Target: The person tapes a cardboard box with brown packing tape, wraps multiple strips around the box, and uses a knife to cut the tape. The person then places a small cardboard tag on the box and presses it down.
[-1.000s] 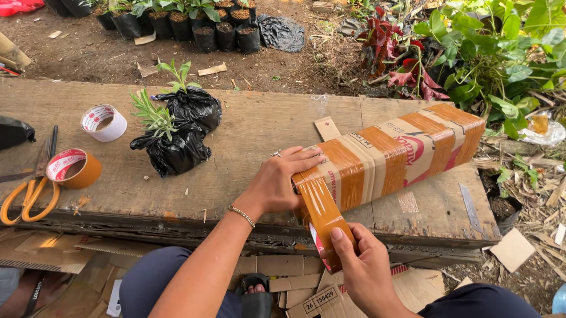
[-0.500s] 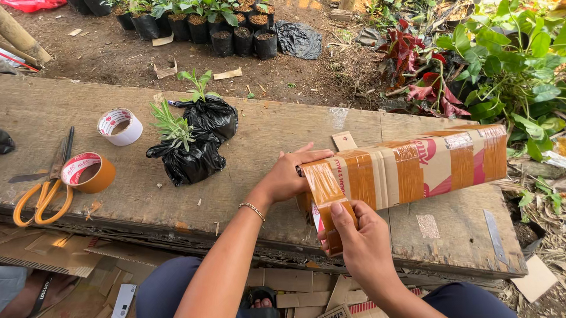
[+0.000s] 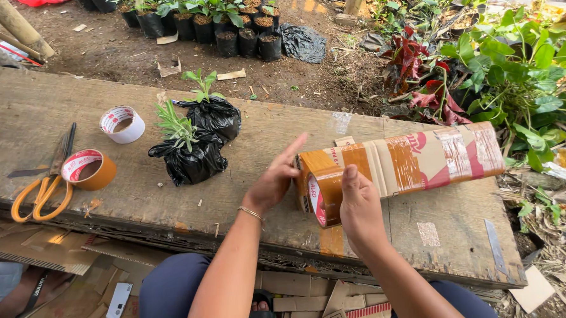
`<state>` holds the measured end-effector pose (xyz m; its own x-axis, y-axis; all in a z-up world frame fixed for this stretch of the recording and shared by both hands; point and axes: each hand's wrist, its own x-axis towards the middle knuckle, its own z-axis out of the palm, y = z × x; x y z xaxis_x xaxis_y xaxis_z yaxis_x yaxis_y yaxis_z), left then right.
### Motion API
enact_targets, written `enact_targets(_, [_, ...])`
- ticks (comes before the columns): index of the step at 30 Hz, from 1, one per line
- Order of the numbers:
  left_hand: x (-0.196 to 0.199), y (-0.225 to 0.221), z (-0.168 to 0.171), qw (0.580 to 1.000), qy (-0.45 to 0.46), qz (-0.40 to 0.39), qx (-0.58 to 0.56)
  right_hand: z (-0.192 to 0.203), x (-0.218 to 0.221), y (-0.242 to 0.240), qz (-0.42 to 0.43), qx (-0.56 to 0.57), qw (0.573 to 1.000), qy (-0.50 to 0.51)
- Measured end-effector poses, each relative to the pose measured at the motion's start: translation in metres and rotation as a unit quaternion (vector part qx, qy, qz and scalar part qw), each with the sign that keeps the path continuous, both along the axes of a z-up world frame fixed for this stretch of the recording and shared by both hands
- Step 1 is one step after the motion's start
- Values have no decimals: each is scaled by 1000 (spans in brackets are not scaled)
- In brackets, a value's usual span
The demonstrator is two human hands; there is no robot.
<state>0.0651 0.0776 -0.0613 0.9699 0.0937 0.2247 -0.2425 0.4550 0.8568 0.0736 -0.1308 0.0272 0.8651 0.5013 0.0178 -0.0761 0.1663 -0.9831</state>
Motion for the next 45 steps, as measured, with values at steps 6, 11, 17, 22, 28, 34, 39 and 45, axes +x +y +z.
enact_targets(6, [-29,0,26,879,107,34,464,-17,14,-6,-34,-50,998,-25])
enact_targets(11, [-50,-48,27,782,23,167,600,-20,18,-4,-30,-22,996,-85])
enact_targets(17, [-25,-56,5,783,-151,304,521,-7,15,-4,42,-45,997,36])
enact_targets(22, [-18,-41,7,812,-86,295,497,-2,19,-4,114,6,991,-62])
enact_targets(28, [-26,-44,22,812,-102,283,501,-3,14,-2,107,20,992,-66])
enact_targets(34, [-34,-54,18,823,-64,282,489,-7,5,-8,65,-14,996,-61])
enact_targets(39, [-29,-57,6,840,-90,273,460,-18,-10,-12,51,29,992,-112])
enact_targets(45, [-26,-57,-3,843,-113,270,451,-18,-20,-6,-20,32,991,-126])
